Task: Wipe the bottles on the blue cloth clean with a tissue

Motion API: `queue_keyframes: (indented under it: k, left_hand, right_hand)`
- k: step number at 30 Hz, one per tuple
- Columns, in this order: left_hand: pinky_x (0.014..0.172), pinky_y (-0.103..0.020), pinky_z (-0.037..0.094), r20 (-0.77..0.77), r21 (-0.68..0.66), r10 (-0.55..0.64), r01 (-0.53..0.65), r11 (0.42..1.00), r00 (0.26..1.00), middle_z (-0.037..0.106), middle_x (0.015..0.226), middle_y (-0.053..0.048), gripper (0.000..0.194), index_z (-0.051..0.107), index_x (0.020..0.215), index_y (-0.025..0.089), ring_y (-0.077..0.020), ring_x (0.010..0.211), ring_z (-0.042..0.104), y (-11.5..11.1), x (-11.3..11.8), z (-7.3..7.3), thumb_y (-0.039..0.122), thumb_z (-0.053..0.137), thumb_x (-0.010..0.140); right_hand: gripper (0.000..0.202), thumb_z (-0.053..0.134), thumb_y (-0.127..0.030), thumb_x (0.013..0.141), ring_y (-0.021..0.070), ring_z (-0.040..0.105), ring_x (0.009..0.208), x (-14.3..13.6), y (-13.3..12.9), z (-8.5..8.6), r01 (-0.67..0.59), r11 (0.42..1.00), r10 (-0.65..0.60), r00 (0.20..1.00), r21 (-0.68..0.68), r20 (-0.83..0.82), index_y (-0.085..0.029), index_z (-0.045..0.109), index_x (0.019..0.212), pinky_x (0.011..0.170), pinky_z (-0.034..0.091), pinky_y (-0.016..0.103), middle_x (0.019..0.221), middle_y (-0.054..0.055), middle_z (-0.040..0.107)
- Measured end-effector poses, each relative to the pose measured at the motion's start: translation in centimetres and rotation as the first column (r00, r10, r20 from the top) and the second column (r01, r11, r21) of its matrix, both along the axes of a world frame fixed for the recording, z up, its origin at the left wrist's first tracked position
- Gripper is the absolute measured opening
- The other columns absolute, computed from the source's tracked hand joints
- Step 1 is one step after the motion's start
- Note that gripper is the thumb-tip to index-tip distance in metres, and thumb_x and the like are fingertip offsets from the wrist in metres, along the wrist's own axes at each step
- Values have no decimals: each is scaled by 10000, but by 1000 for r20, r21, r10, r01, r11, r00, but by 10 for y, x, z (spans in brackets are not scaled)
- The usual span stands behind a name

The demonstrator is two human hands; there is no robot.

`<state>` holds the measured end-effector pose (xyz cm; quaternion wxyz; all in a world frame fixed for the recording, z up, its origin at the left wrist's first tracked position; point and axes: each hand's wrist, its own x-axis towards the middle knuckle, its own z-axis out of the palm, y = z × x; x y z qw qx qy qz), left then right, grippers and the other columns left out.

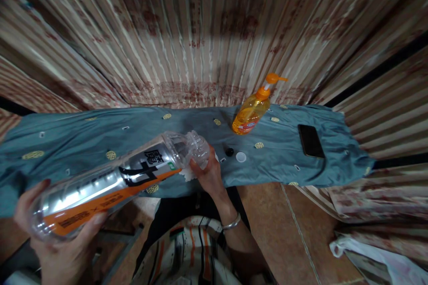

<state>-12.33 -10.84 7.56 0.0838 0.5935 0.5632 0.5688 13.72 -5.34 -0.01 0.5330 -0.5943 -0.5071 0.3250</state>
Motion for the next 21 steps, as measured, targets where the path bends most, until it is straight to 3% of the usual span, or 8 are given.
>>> queue_keyframes:
  k: [13, 21]
  left_hand:
    - [967, -285, 519, -44, 42, -26, 28, 999, 999, 592, 1287, 2, 983, 488, 1440, 353, -180, 1099, 608, 1, -3, -1, 389, 890, 544]
    - [997, -337, 527, 12, 9, 2, -2, 1000, 1000, 611, 1297, -20, 1051, 503, 1429, 340, -215, 1112, 628, -1, -5, -6, 408, 929, 470]
  right_hand:
    - [616, 690, -398, 821, 266, 734, 1027, -1, -1, 1, 1, 1000, -1, 1000, 2, 9, -204, 512, 1377, 885, 603, 398, 1163, 106, 748]
    - [577, 709, -401, 809, 265, 739, 1016, 0, 1, -2, 11, 1000, -11, 1000, 24, 0, -188, 540, 1318, 876, 602, 390, 1155, 118, 756]
